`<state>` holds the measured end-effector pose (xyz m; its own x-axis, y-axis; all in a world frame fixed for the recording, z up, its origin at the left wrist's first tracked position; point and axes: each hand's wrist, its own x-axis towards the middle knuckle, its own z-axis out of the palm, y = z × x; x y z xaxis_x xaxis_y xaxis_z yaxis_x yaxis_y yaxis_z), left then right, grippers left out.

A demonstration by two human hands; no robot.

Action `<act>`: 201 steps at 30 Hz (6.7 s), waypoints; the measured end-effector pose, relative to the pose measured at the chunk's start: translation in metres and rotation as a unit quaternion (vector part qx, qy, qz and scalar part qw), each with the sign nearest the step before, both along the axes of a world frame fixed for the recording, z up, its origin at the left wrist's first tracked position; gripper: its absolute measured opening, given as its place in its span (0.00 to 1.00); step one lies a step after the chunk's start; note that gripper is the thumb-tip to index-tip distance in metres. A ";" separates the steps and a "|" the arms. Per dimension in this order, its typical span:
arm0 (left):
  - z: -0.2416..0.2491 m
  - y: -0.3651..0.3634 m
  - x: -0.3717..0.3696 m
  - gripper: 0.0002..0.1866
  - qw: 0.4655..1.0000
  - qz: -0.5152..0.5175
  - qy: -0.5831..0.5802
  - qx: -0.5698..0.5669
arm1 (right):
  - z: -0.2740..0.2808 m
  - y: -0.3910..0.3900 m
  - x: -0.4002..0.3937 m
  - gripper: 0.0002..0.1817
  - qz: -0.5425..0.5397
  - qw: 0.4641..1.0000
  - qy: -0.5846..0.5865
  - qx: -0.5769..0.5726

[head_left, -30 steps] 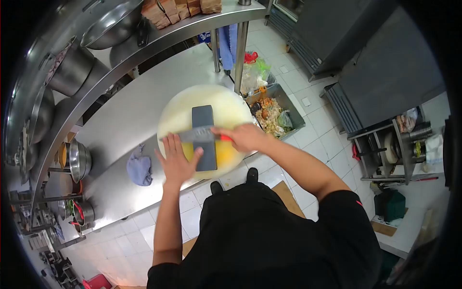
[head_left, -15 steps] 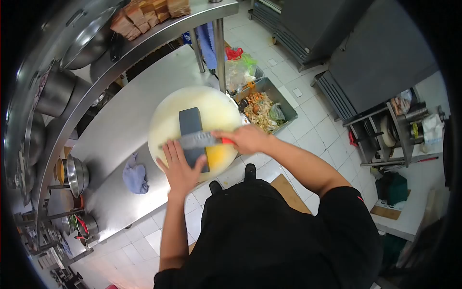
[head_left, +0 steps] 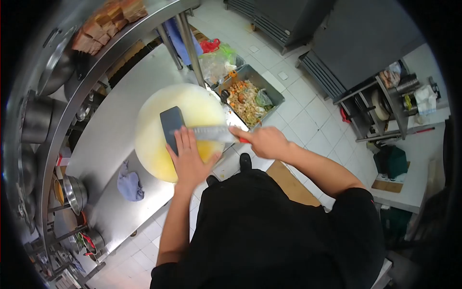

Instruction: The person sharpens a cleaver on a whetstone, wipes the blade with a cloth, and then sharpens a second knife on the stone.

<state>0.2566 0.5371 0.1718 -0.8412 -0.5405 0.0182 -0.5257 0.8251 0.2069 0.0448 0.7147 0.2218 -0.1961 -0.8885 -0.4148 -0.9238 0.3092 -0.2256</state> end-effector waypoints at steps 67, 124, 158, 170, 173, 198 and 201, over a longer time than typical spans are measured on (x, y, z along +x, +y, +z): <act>0.006 -0.047 -0.059 0.60 1.000 0.007 0.030 0.003 | -0.007 -0.028 -0.029 0.46 -0.036 0.992 0.059 -0.106; 0.006 -0.107 0.048 0.61 0.978 0.208 -0.017 0.007 | -0.013 -0.179 0.017 0.42 0.149 0.981 -0.030 -0.120; 0.006 -0.025 -0.012 0.63 0.998 0.056 -0.002 -0.009 | -0.009 -0.041 -0.022 0.46 0.035 0.995 0.014 -0.087; 0.012 -0.050 -0.048 0.60 0.998 0.062 0.003 0.015 | -0.008 -0.060 -0.042 0.46 0.028 0.988 0.077 -0.134; 0.004 0.000 0.000 0.61 0.997 0.065 0.040 -0.013 | -0.002 -0.022 -0.018 0.47 0.062 0.995 0.039 -0.068; 0.012 -0.074 0.050 0.51 0.980 0.180 0.024 0.079 | -0.011 -0.169 0.002 0.45 0.142 0.984 -0.018 -0.108; 0.015 -0.091 0.034 0.51 0.980 0.167 0.017 0.111 | -0.020 -0.172 -0.010 0.45 0.154 0.974 -0.031 -0.161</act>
